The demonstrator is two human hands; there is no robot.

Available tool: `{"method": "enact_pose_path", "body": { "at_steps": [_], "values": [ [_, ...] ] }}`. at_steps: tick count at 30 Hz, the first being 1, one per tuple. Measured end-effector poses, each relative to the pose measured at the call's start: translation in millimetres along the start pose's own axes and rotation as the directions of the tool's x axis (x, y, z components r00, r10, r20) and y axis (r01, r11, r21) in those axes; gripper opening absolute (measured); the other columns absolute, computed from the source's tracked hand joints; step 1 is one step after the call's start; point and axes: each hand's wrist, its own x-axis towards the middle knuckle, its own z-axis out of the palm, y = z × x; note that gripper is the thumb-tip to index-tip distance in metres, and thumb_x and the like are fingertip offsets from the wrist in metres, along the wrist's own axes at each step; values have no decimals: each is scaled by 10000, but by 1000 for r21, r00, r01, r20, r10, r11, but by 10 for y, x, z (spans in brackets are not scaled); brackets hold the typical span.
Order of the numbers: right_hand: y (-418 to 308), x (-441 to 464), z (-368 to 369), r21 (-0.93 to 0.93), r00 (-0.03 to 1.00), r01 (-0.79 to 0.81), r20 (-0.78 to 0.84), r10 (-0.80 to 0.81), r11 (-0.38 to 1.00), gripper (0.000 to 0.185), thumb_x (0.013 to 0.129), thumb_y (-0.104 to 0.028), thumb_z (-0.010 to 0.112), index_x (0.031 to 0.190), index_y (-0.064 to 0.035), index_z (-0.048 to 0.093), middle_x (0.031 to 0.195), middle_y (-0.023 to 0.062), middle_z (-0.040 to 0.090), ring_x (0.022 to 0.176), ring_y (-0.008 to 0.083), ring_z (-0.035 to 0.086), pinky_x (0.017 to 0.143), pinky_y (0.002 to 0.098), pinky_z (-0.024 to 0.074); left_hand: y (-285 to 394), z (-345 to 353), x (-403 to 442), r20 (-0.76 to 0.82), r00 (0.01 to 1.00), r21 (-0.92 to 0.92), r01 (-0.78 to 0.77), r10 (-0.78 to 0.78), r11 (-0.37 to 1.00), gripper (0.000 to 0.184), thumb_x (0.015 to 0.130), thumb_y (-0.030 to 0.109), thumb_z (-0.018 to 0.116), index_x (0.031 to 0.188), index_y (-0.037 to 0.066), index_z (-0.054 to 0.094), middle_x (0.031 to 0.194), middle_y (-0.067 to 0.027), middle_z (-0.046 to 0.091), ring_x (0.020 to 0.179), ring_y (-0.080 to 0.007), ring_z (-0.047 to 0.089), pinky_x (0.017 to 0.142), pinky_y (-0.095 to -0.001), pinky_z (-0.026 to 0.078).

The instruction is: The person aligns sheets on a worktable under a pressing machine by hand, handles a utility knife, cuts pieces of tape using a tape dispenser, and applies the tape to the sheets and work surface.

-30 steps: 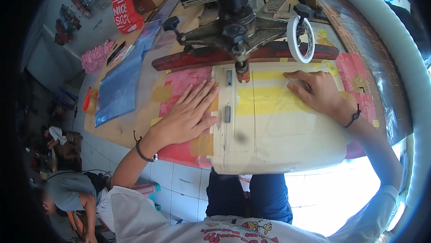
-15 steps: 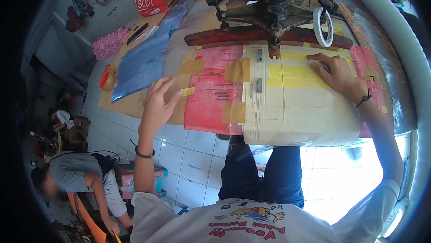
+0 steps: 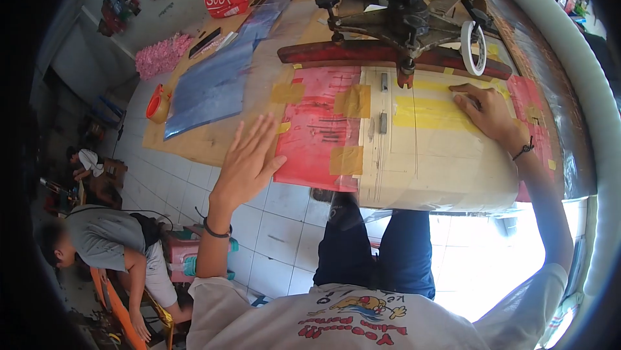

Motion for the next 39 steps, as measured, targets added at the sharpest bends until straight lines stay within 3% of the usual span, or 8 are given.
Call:
{"method": "enact_pose_path", "body": {
  "at_steps": [3,7,10,20,21,22,26,39],
  "values": [
    [-5,15,-22,-7,1000,-2,-7,1,1000,294,984,-308,660,1190,-119,751,661,156,624,552,264,574,568,410,436,190,73,11,-225,973,-67,-72,55,995,752,1033,463,524,1581,-12,329,1651,-195,332,1543,-326,290,1278,-506,138],
    [22,12,10,7,999,26,-30,-26,1000,297,982,-310,664,1189,-116,752,651,148,608,544,250,561,561,401,427,49,-171,23,30,999,-315,-9,19,949,706,985,436,616,1520,3,455,1562,-205,473,1502,-341,373,1267,-494,197],
    [71,3,45,-9,999,17,-45,-17,1000,291,984,-299,664,1184,-106,752,655,148,611,545,252,565,559,396,428,-417,-420,89,-238,963,-186,82,-126,979,654,959,361,686,1471,-6,511,1476,-224,554,1406,-355,495,1193,-473,341],
    [117,-9,49,75,996,16,-92,-9,997,176,950,-189,720,1054,-50,748,637,111,603,532,190,532,528,364,403,-4745,-180,-625,-555,516,104,821,-652,561,723,862,442,768,1373,-32,574,1460,-270,528,1366,-418,502,1124,-474,431],
    [85,-12,37,91,994,33,-111,-22,995,166,947,-191,724,1008,-37,739,633,111,594,526,187,527,526,363,404,-4386,-425,-622,-194,515,-138,828,-835,543,743,882,473,744,1377,-51,564,1485,-328,481,1403,-438,459,1146,-458,397],
    [98,-8,52,97,991,47,-128,-34,994,161,948,-192,724,991,-37,736,631,112,590,525,190,528,526,364,404,-4552,-291,-745,-208,692,-260,642,-692,721,658,899,467,728,1308,-38,621,1389,-329,562,1301,-438,551,1086,-465,450],
    [149,5,58,85,995,10,-101,-2,996,215,948,-270,711,924,-57,711,641,140,625,565,301,614,560,423,456,-5203,174,-935,-601,698,321,658,-390,681,460,955,355,698,1208,-29,667,1045,-240,728,977,-422,691,907,-460,531],
    [141,-19,50,-22,996,58,-69,-59,998,330,983,-361,669,901,-42,695,731,179,687,682,382,671,659,480,519,-4245,-68,-811,-484,509,-289,674,-712,679,387,951,318,742,1154,-4,677,1196,-269,593,1111,-397,579,993,-437,472]
  ]
}}
